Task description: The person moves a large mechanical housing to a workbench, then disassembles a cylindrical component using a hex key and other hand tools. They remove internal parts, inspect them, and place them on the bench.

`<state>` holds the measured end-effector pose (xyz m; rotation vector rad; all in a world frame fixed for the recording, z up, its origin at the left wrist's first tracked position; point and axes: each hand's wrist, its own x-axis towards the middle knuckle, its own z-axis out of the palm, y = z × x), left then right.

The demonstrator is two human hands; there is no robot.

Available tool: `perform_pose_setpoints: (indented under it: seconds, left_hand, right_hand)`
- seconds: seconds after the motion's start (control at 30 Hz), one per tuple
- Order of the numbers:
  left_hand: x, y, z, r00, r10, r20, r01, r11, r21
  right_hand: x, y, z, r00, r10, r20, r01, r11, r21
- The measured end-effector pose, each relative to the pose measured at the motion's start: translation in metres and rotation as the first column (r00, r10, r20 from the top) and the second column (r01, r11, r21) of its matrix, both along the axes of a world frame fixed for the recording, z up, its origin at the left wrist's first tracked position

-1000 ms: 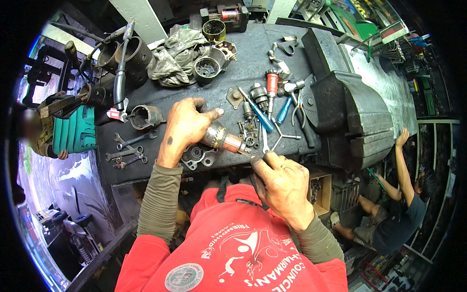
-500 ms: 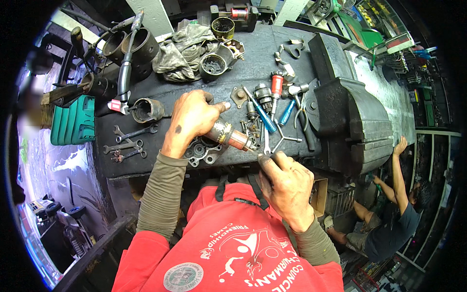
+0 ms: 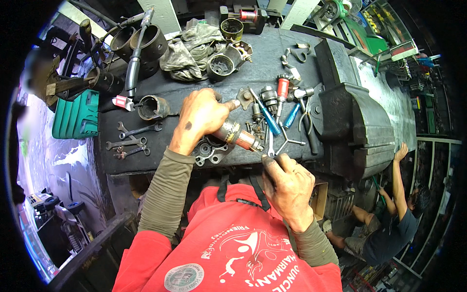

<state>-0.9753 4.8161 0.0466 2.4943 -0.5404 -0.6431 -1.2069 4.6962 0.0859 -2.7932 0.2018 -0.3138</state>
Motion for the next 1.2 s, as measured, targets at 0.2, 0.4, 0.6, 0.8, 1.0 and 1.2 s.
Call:
perform_pose_setpoints:
  seconds: [0.2,0.4,0.6,0.8,1.0,1.2]
  left_hand:
    - [0.000,-0.002,0.003,1.000,0.002,-0.009,-0.002,1.000,-0.006]
    - [-0.001,-0.001,0.007,1.000,0.001,-0.017,-0.001,1.000,0.006]
    - [0.001,-0.002,0.010,0.998,0.009,-0.058,-0.007,1.000,0.029]
    - [0.000,-0.001,0.008,1.000,0.012,-0.025,-0.012,1.000,0.003]
    - [0.001,-0.003,0.008,1.000,-0.001,-0.022,0.002,1.000,0.023]
    - [0.000,-0.002,0.005,0.999,0.017,-0.039,-0.016,1.000,0.012]
  right_hand:
    - [0.010,0.006,-0.003,0.997,0.019,-0.074,-0.020,1.000,-0.016]
    - [-0.001,0.000,0.007,0.999,-0.032,-0.018,0.032,0.999,-0.002]
    - [-0.004,0.002,0.002,1.000,-0.001,-0.002,0.001,1.000,-0.002]
    - [-0.003,0.005,-0.005,1.000,-0.010,0.013,0.010,1.000,-0.012]
    - [-0.001,0.007,-0.011,1.000,-0.012,0.027,0.013,0.999,-0.030]
    - [-0.013,0.002,0.000,0.996,-0.051,0.073,0.049,0.998,0.025]
